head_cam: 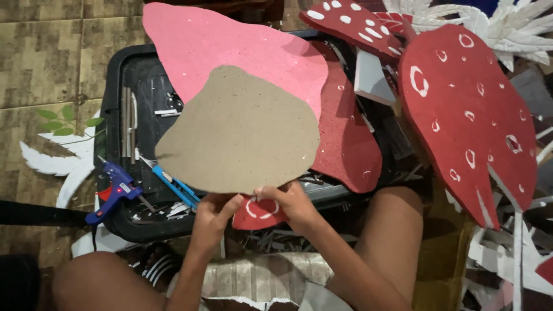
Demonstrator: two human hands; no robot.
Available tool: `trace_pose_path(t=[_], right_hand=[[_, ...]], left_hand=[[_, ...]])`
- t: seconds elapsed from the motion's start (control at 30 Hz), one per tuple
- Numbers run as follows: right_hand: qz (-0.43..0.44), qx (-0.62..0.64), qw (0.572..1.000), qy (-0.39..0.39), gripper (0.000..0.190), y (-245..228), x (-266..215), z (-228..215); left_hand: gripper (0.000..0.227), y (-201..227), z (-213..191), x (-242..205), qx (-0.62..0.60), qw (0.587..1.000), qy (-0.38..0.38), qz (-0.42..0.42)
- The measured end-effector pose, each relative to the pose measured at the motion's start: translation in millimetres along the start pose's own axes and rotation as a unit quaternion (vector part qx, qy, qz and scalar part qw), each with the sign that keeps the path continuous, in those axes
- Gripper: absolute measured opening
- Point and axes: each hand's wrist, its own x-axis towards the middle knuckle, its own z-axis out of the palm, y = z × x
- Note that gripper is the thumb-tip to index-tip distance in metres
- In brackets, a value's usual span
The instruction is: Cutting foam pieces with scissors and using a hot glue gun to assemble them into a decorative craft item.
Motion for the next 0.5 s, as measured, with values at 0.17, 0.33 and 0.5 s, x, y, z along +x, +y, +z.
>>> trace_pose_path(t=[0.17, 0.33, 0.5], right_hand=[[-0.037, -0.055, 0.997, -0.029, 0.029, -6.7, -8.0, 13.2], [0.006, -0.061, 0.998, -0.011, 0.044, -22.1, -23.2, 25.7], [-0.156, -0.117, 0.969, 0.151, 0.033, 3.3, -24.9, -13.4]], left_hand=[[0.054, -9.2, 3.8, 4.3, -0.090, 0.990, 0.099, -0.036], [0.042, -15.9, 6.9, 10.2, -0.107, 0.988, 0.115, -0.011], [0.034, -23.9, 2.5, 13.4, -0.088, 0.970, 0.219, 0.060]])
